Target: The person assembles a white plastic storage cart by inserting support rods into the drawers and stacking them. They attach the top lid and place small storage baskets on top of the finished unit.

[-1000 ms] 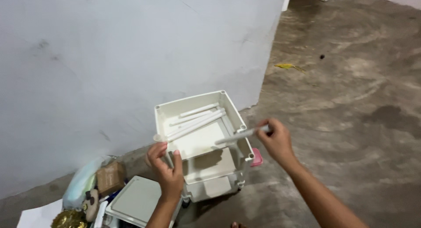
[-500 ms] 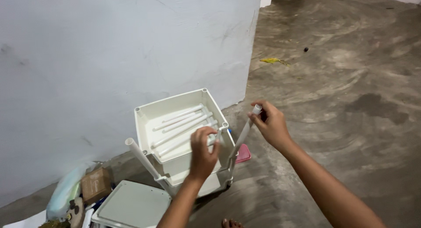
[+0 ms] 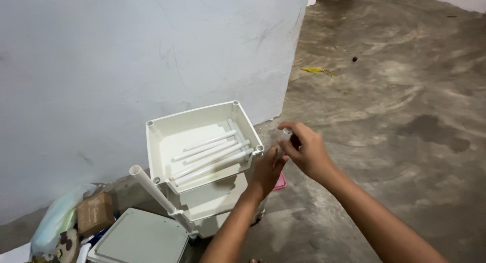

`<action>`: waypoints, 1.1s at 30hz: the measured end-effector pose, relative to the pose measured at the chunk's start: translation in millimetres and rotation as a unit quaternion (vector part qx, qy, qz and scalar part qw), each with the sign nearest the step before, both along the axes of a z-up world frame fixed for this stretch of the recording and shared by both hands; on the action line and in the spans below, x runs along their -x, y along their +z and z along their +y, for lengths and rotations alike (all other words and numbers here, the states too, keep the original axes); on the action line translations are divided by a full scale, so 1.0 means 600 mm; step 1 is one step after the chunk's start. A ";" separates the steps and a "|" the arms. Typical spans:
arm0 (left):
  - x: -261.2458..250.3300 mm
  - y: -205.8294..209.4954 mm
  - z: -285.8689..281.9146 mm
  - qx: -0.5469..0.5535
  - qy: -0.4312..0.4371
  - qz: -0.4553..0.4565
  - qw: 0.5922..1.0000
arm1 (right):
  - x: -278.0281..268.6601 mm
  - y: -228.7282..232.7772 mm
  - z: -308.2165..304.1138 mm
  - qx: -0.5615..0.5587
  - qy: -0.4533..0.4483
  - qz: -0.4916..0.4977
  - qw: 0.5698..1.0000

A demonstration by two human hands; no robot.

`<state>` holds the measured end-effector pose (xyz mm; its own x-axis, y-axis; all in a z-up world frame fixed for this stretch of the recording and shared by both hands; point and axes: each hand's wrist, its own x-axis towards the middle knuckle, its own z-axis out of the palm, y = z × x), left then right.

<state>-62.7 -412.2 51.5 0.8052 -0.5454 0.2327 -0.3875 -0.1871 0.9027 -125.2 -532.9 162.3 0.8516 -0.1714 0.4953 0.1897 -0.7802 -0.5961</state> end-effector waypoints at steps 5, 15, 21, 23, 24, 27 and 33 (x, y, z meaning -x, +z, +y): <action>-0.005 -0.016 -0.014 0.073 -0.027 0.018 0.997 | 0.001 -0.004 -0.007 0.018 -0.008 -0.003 1.000; -0.023 -0.030 -0.009 0.060 -0.038 0.004 0.997 | -0.003 0.004 -0.014 0.063 0.026 0.017 0.998; -0.026 -0.030 -0.008 0.135 -0.048 0.022 0.989 | -0.051 0.095 -0.011 0.142 -0.002 -0.061 0.988; -0.024 -0.023 -0.007 0.119 -0.041 0.034 0.991 | -0.071 0.132 -0.019 0.122 -0.050 -0.046 0.990; -0.022 -0.019 -0.007 0.100 -0.039 0.050 0.993 | -0.075 0.142 -0.021 0.152 -0.067 -0.045 0.985; -0.018 -0.011 -0.008 0.118 -0.045 0.026 0.992 | -0.091 0.127 -0.012 0.245 -0.090 -0.020 0.965; -0.027 -0.023 -0.001 0.075 -0.032 -0.017 0.997 | -0.110 0.026 0.030 0.254 -0.078 0.208 0.941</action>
